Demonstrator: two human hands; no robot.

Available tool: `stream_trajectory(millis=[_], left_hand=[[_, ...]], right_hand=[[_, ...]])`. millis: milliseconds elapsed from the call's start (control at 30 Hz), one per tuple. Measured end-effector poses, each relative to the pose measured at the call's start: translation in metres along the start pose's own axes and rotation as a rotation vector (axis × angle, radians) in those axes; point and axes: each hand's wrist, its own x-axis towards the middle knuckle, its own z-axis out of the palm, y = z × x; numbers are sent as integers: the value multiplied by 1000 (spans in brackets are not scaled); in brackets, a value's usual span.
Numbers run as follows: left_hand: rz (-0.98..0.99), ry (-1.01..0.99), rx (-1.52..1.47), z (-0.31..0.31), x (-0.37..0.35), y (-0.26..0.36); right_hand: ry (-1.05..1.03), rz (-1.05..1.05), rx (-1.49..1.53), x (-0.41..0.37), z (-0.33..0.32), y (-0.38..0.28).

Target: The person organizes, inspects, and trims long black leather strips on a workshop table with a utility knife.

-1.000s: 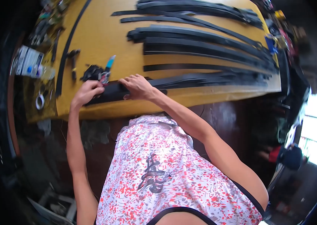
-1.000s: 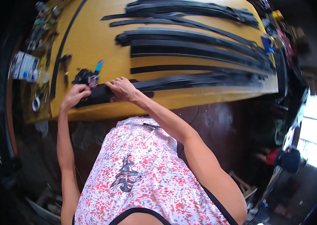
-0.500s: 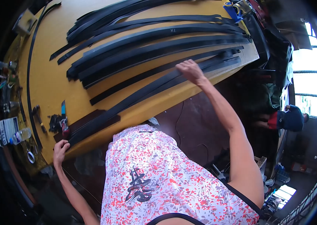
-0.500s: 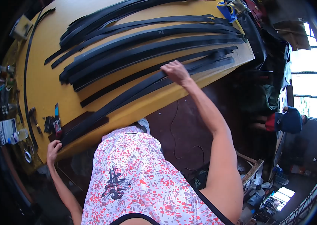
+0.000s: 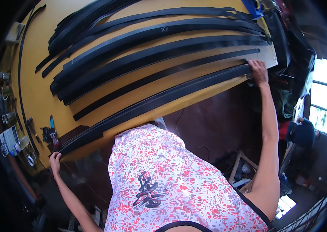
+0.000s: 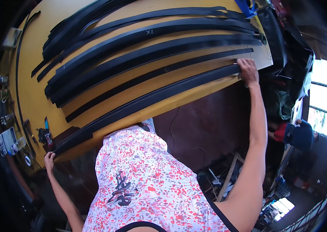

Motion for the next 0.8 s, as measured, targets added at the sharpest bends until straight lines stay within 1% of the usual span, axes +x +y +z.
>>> stream_trajectory(millis=[67, 100, 133, 167, 200, 233, 267, 300, 333, 367, 400, 500, 600, 633, 667, 700, 733, 767, 800], left_hand=[[-22, 22, 42, 5, -1, 9], [-43, 44, 86, 5, -3, 12], [-59, 67, 128, 6, -3, 17], [-83, 78, 158, 0, 1, -4], [-89, 76, 161, -1, -4, -1], [-92, 73, 157, -3, -6, 1], [-96, 66, 155, -2, -8, 9], [-102, 62, 157, -3, -8, 3], [-132, 53, 157, -7, -7, -4], [-164, 47, 157, -9, -8, -8], [-170, 42, 156, -18, -7, -26], [-214, 106, 251, -34, -32, 7], [-267, 100, 275, -44, -47, 24], [-245, 91, 267, -51, -42, -11], [-249, 72, 228, -51, -45, -20], [-277, 72, 242, -48, -51, 9], [-298, 77, 245, -45, -54, 30], [-280, 114, 276, -35, -55, 46], [-295, 102, 295, -26, -54, 48]], right_hand=[[34, 21, -2, -5, 9, 30], [48, 47, -10, -7, 0, 36], [113, 40, -6, -9, -1, 44], [53, 40, -19, -10, -15, 28], [-4, 39, -24, -11, -18, 35], [-2, 36, -22, -13, -12, 42], [15, -47, 15, -16, 0, 53], [31, -130, 51, -20, 8, 56], [26, -136, 55, -26, 16, 59], [-68, -100, 63, -31, 22, 58], [-164, -63, 66, -36, 16, 33], [-199, -103, 82, -40, 39, 41], [-232, -95, 74, -43, 48, 47], [-249, -86, 72, -48, 41, 23], [-256, -99, 100, -50, 41, 29], [-214, -123, 142, -50, 47, 37], [-251, -95, 99, -51, 57, 45], [-214, -152, 107, -51, 58, 52], [-382, -48, 50, -60, 78, 71]])
